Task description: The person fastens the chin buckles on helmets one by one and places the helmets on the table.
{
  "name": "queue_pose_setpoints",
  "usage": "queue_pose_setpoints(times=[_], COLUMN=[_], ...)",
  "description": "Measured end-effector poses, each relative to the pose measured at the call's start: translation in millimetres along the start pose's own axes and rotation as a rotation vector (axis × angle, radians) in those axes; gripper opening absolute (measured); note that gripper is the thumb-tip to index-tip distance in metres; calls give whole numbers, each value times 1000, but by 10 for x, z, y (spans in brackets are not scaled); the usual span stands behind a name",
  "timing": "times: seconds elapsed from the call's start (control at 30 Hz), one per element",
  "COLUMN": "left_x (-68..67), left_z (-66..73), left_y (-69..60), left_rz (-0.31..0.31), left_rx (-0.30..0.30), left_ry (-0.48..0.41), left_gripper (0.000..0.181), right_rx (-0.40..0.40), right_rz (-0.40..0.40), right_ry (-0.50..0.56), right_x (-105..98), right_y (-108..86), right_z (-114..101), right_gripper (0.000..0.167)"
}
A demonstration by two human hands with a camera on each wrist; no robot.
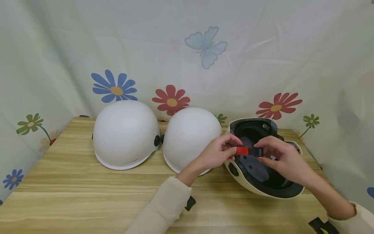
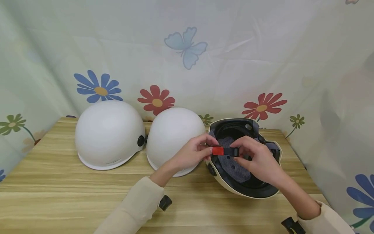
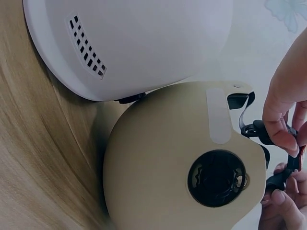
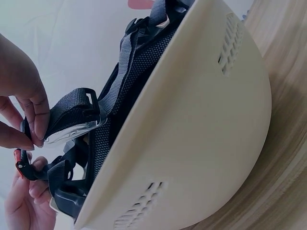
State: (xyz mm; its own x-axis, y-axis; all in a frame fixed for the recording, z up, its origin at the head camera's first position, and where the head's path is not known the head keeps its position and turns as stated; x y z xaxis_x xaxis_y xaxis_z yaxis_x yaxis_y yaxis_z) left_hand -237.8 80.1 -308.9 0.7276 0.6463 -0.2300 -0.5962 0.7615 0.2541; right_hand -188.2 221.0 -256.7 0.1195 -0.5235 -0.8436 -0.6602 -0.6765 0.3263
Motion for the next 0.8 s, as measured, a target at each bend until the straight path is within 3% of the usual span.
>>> queue_pose_setpoints(times=[0.23, 0.33, 0.53, 0.8], left_x=[10, 13, -15, -17], left_z=[3, 6, 9, 52], left_y=[-10, -9, 3, 4], left_rz=[-50, -66, 8, 64], left_rx=[78, 101, 92, 101], left_ry=[-122, -135, -81, -90], left_gripper=[26, 30, 29, 21], right_rx=[31, 49, 89, 111], right_rz=[4, 4, -1, -22], right_ry=[-17, -16, 2, 11], right_x=[8, 8, 6, 27], right_y=[-14, -21, -19, -7], right_z=[42, 63, 85, 63], right_gripper=[45, 44, 41, 38])
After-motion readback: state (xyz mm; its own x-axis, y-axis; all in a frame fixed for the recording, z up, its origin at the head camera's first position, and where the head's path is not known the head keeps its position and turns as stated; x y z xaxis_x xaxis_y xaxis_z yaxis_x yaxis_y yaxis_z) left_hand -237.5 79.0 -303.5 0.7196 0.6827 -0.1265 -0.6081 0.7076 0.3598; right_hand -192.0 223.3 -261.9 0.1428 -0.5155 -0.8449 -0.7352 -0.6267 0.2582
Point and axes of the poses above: each hand's wrist, its own y-axis towards the middle knuckle, its own x-axis out of the palm, z = x × y, the point moved 7 cm from there along y, towards the middle knuckle, and after that the axes turned 15 degrees about -z, right-handed, at the moved point
